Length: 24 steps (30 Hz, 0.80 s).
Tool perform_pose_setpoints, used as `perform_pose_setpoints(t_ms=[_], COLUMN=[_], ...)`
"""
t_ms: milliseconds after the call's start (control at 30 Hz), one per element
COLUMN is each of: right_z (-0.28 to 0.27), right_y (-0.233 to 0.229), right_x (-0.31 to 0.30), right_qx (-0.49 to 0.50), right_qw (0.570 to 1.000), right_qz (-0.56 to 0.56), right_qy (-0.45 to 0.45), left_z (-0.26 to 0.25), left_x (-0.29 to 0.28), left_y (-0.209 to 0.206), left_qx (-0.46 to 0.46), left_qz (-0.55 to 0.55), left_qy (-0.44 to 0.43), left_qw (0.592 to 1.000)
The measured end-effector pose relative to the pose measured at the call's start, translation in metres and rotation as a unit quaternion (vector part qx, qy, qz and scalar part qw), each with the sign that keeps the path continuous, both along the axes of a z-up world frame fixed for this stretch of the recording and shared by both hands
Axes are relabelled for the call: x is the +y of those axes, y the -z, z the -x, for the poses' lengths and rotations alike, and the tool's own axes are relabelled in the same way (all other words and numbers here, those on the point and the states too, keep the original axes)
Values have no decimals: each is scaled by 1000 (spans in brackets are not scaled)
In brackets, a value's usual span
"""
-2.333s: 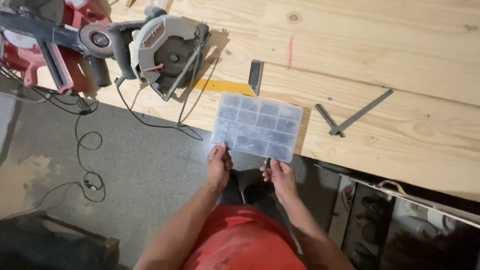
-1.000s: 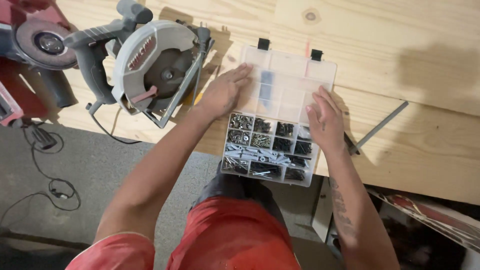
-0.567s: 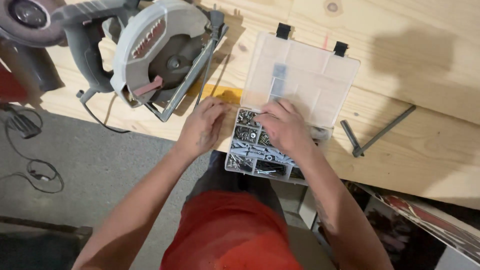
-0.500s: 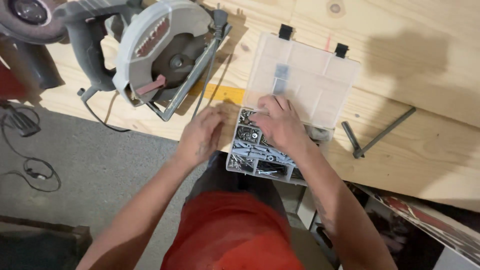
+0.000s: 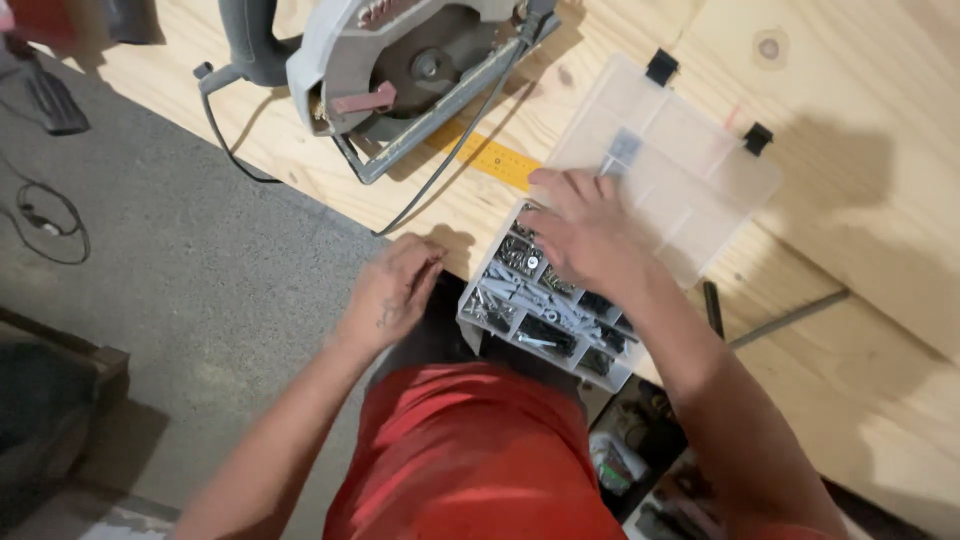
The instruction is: Searching for and selecting specific hardware from an organizer to assemble a wooden frame on a workbench.
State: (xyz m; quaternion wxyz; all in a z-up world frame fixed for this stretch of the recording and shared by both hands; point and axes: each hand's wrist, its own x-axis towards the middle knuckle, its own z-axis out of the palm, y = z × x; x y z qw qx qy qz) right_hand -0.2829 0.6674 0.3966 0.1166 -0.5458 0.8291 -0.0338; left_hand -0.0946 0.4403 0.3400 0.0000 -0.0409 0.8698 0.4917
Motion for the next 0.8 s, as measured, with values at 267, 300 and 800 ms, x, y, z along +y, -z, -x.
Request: perform_pose_setpoints(t_ms=[267, 300, 800], right_z=[23, 24, 33], right_y=[38, 47, 23], right_x=[14, 20, 10], right_qx=[7, -3, -41], right_qw=[997, 996, 993], right_qz=[-20, 41, 12], right_qy=[-75, -79, -109], left_z=[11, 17, 18], left_x=[60, 68, 102], left_y=[-16, -23, -47], left_qx=[-28, -23, -41], left_qz=[-1, 13, 71], left_qy=[-66, -76, -205], left_qw=[997, 997, 975])
